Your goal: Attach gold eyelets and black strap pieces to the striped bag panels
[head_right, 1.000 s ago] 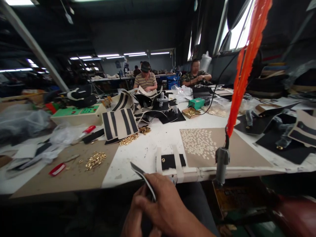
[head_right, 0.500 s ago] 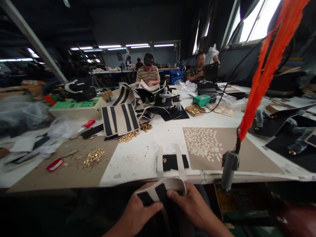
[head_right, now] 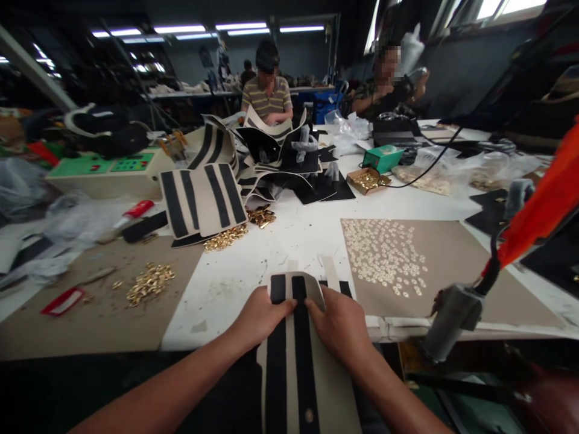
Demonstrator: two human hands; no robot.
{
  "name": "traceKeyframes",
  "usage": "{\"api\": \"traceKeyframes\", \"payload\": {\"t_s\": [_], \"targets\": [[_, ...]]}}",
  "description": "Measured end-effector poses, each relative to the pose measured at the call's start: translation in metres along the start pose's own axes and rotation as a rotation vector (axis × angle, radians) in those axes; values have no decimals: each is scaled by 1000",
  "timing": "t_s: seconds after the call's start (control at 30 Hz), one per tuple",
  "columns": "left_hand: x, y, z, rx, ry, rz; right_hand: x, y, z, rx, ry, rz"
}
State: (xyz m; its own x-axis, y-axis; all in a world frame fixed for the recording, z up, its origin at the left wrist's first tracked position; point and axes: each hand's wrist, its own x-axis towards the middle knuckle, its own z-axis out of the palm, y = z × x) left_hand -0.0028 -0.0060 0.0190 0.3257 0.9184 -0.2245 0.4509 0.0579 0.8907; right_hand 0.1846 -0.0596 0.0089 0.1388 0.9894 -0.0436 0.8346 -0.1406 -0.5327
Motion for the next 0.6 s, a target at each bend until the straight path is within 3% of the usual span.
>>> {"api": "traceKeyframes", "payload": {"t_s": [0.3,0.6], "targets": [[16,3,-1,58,-73,-37,9,7,5,-45,17,5],[21,2,2,24,-44,-18,19,6,7,-105,-34,26]]}}
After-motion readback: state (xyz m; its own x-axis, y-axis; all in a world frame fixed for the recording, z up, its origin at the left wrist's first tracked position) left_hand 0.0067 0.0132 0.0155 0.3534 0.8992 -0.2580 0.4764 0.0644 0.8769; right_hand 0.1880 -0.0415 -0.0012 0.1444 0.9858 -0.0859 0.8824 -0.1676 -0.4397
